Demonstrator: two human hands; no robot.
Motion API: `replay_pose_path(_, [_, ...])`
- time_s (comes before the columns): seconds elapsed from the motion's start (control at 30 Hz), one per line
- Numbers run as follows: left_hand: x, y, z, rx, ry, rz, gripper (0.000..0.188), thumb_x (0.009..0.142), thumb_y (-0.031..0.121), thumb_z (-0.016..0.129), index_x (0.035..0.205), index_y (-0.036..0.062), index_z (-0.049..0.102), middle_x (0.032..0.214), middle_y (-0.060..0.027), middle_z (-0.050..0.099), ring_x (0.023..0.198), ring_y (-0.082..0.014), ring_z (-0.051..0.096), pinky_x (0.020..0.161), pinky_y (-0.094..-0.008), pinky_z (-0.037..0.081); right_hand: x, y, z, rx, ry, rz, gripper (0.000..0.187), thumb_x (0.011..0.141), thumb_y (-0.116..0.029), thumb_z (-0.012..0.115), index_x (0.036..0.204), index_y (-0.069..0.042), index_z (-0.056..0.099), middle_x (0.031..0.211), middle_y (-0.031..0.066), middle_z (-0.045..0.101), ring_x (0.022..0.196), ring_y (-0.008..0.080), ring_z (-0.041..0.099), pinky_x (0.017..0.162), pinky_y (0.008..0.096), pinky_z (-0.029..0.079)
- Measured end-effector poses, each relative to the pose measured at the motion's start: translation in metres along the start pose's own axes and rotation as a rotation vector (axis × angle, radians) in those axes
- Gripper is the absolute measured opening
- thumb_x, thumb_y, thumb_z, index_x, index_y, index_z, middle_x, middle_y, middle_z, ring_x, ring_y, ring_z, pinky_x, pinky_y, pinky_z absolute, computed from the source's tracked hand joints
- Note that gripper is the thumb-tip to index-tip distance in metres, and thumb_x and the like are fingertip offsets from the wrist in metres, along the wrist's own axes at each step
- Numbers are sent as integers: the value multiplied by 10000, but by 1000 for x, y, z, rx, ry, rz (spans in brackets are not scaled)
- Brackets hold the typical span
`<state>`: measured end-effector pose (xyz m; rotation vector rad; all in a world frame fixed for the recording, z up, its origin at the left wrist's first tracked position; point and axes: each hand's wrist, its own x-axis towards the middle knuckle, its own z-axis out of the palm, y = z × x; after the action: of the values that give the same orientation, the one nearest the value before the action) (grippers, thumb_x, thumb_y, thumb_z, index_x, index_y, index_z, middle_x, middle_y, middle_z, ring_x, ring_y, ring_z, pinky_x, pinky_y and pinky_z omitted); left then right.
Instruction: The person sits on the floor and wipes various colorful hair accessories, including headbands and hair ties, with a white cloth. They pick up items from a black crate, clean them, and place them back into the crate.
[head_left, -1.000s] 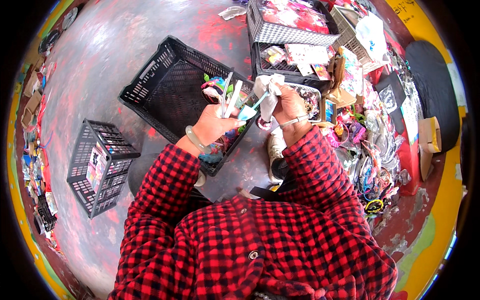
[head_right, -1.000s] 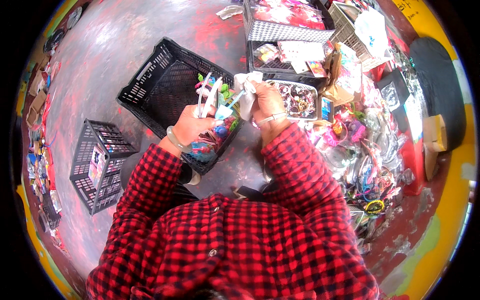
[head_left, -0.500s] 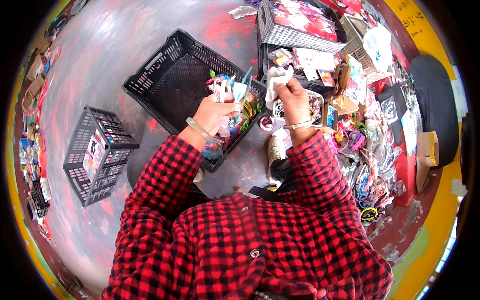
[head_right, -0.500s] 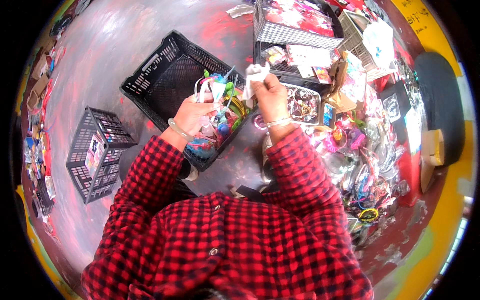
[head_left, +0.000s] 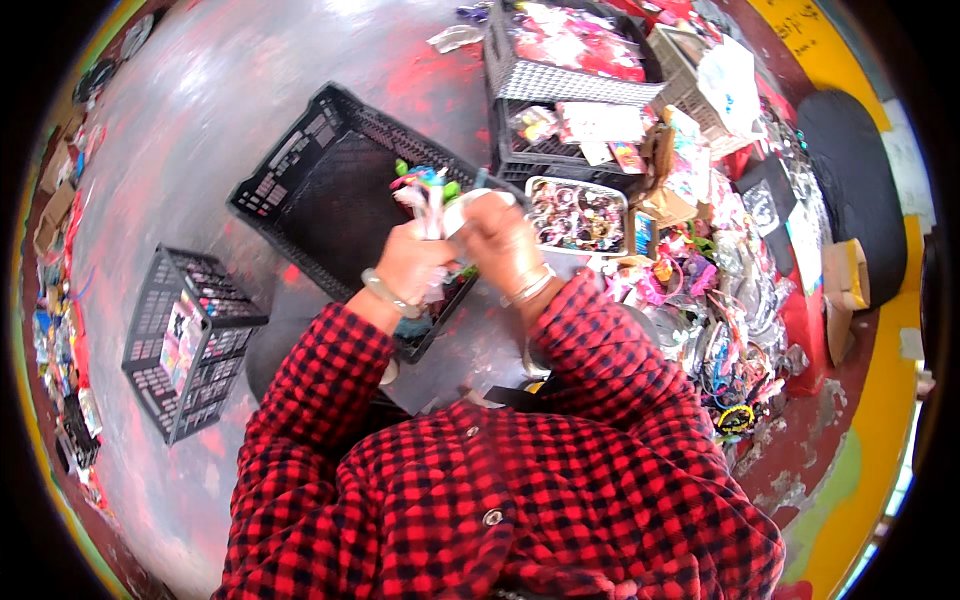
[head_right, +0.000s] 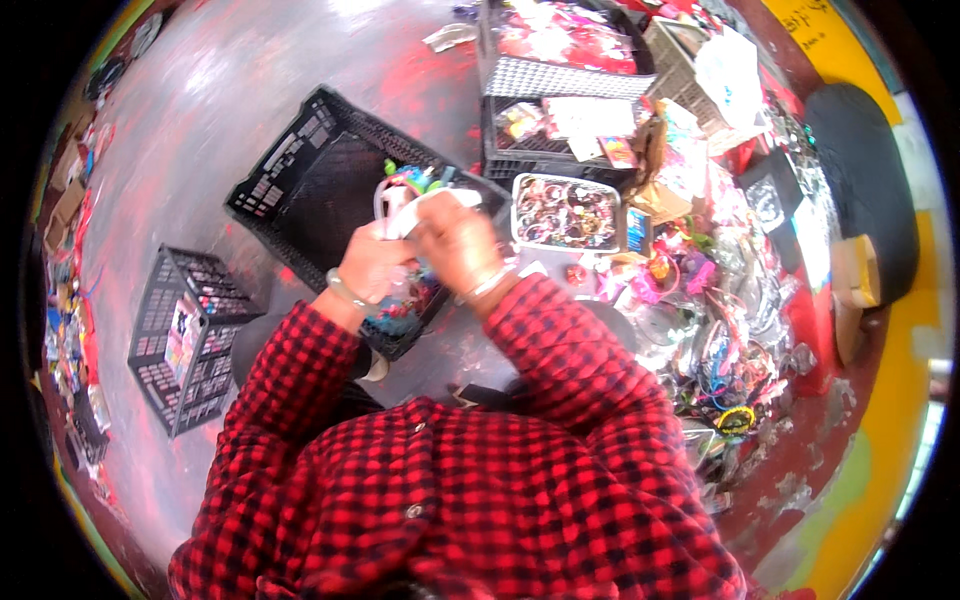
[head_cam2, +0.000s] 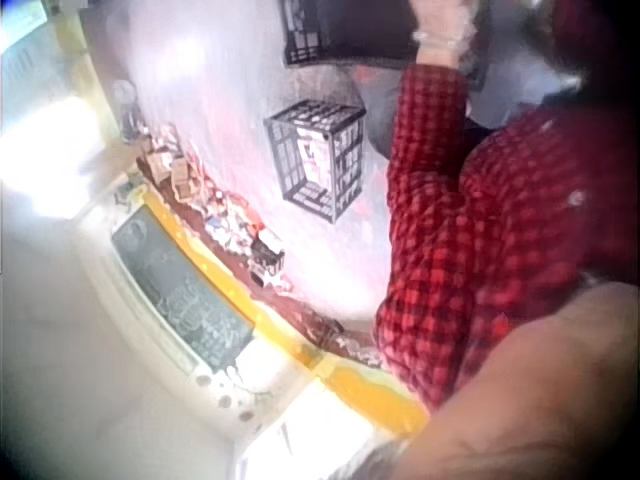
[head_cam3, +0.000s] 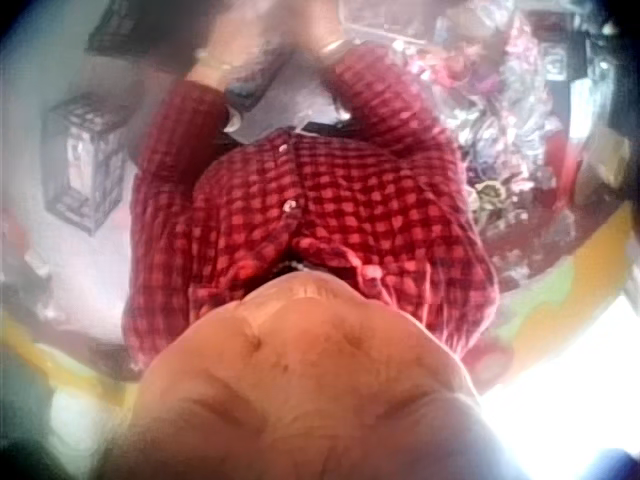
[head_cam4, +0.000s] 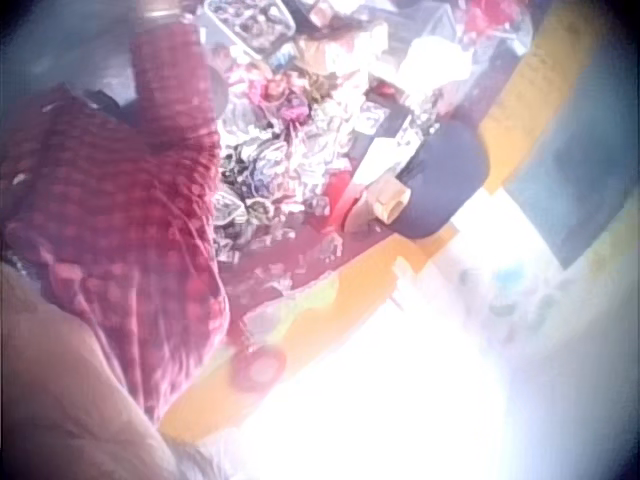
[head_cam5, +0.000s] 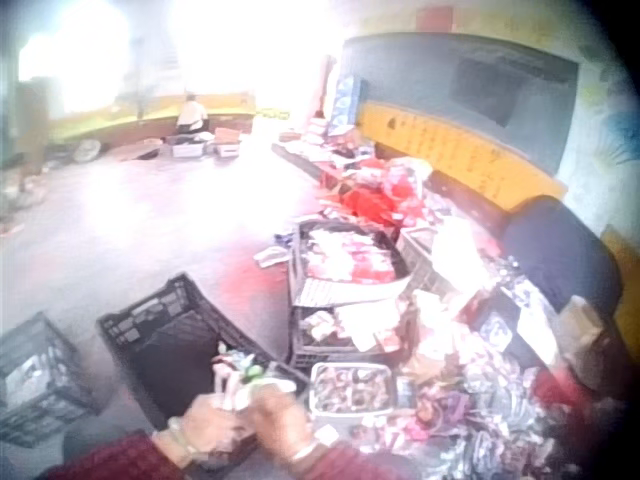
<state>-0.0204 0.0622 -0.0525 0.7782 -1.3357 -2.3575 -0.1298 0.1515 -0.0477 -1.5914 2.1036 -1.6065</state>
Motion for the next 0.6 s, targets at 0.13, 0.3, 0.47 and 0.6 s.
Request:
replay_pose_path(0.13, [1, 3, -5, 48, -61, 1, 211, 694, -67, 548, 896, -28, 595, 772, -58, 598, 616, -112, 566, 538, -217, 457, 5, 16, 0, 147, 36, 115, 89, 695, -29, 601, 764, -41, 545, 742, 133, 522, 682, 318, 548, 611, 353, 458])
replay_pose_path(0.3, [3, -5, -5, -51, -35, 35, 193, 711, -51, 561, 898, -24, 603, 761, -59, 603, 641, -119, 576, 558, -221, 466, 0, -10, -5, 34, -113, -52, 109, 691, -17, 589, 784, -43, 536, 765, 125, 525, 696, 314, 546, 615, 360, 454])
replay_pose_path(0.47, [-2, 1, -4, 174, -146, -2, 208, 743, -9, 587, 948, -44, 589, 807, -82, 624, 658, -120, 581, 558, -217, 453, 18, 21, -14, -121, 168, 135, 77, 709, -50, 590, 778, -31, 561, 770, 164, 535, 735, 333, 543, 647, 362, 451])
replay_pose_path(0.6, [1, 13, -4, -152, -164, -3, 192, 760, 16, 590, 949, -18, 594, 807, -67, 620, 677, -134, 589, 562, -223, 442, 27, 35, -33, 429, 216, 644, 82, 782, -107, 605, 798, -27, 595, 701, 7, 580, 614, 56, 515, 544, 204, 424])
